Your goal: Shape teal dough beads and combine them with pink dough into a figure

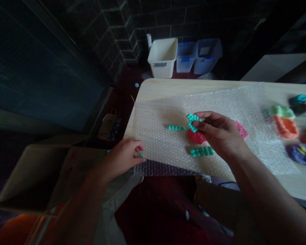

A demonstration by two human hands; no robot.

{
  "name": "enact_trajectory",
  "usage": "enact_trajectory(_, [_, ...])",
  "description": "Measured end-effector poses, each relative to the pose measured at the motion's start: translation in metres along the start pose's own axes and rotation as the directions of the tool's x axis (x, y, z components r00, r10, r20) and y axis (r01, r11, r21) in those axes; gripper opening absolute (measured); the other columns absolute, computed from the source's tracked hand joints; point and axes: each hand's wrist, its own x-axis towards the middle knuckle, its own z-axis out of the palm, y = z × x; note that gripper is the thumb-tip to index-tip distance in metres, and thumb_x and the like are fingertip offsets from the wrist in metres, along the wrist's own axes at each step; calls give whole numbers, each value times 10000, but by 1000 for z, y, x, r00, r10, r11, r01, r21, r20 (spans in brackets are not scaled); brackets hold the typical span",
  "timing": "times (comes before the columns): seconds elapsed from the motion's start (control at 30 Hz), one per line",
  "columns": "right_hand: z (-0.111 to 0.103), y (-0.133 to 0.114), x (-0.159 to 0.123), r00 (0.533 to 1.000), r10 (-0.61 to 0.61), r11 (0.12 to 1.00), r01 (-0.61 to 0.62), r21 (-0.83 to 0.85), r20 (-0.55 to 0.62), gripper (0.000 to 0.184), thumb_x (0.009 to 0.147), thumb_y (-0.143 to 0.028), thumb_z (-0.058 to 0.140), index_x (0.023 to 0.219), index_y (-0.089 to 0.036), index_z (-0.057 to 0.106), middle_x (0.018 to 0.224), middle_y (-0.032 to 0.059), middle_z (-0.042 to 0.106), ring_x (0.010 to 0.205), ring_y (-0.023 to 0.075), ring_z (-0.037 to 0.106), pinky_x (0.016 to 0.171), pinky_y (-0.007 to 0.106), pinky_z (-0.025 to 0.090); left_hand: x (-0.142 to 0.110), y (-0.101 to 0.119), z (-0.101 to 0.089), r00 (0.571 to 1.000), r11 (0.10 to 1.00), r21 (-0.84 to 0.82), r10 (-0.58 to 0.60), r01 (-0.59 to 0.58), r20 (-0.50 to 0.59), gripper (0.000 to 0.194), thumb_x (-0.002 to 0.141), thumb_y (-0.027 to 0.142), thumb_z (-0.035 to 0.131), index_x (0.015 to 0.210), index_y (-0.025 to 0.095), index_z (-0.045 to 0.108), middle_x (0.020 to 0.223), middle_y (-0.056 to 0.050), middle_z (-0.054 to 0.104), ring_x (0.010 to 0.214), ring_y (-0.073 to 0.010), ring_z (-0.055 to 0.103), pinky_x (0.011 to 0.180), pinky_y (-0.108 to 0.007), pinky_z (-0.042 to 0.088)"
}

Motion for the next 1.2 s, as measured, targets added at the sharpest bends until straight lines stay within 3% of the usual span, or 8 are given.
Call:
enact_trajectory(0.23, [-1,-1,1,1000,-5,1000,5,9,-3,331,683,-265,1014,957,-220,836,873,16,797,756,142,731,675,258,604,2,-5,7,999,997,62,41,-43,28,62,830,151,725,847,210,721,852,-45,769,828,-230,725,728,-327,510])
enact_trajectory(0.4, [-1,0,-1,1000,-13,1000,13,-4,2,327,705,-272,1004,975,-213,829,891,29,804,755,153,728,666,272,596,9,10,0,999,981,-191,41,-43,-15,124,778,120,685,866,193,733,864,-47,774,794,-212,731,726,-325,548])
enact_trajectory(0.47, [3,2,-3,1000,-1,1000,1,-5,16,336,713,-270,1002,993,-209,825,893,29,804,745,145,719,650,260,582,16,18,1,999,919,-391,30,-43,-41,98,774,153,730,865,187,732,865,-49,778,795,-206,739,723,-316,561])
enact_trajectory(0.57, [11,4,-6,997,35,999,-35,1,67,329,727,-271,998,997,-197,825,865,20,794,710,123,691,627,242,553,34,35,8,999,750,-659,28,-52,-47,151,752,208,840,849,175,729,827,-43,771,759,-184,733,680,-284,553])
enact_trajectory(0.8, [12,3,-5,994,15,1000,-13,-16,107,300,759,-308,982,997,-217,825,903,29,816,754,152,719,665,280,579,77,74,20,988,437,-887,22,-148,-154,335,652,217,996,915,162,797,932,-56,830,830,-167,768,813,-290,611])
enact_trajectory(1.0, [4,1,-4,996,-9,999,13,-34,94,287,784,-293,968,1022,-222,823,942,37,830,793,148,734,682,260,586,87,78,29,976,408,-892,-2,-198,-217,247,768,238,948,978,171,838,993,-72,849,894,-166,779,880,-294,615])
enact_trajectory(1.2, [10,0,-6,989,-69,991,83,-104,130,310,775,-300,970,1039,-214,833,957,46,821,834,167,734,763,307,620,86,79,31,977,393,-899,-7,-194,-214,365,711,213,975,1023,158,792,993,-75,839,932,-197,789,877,-321,632])
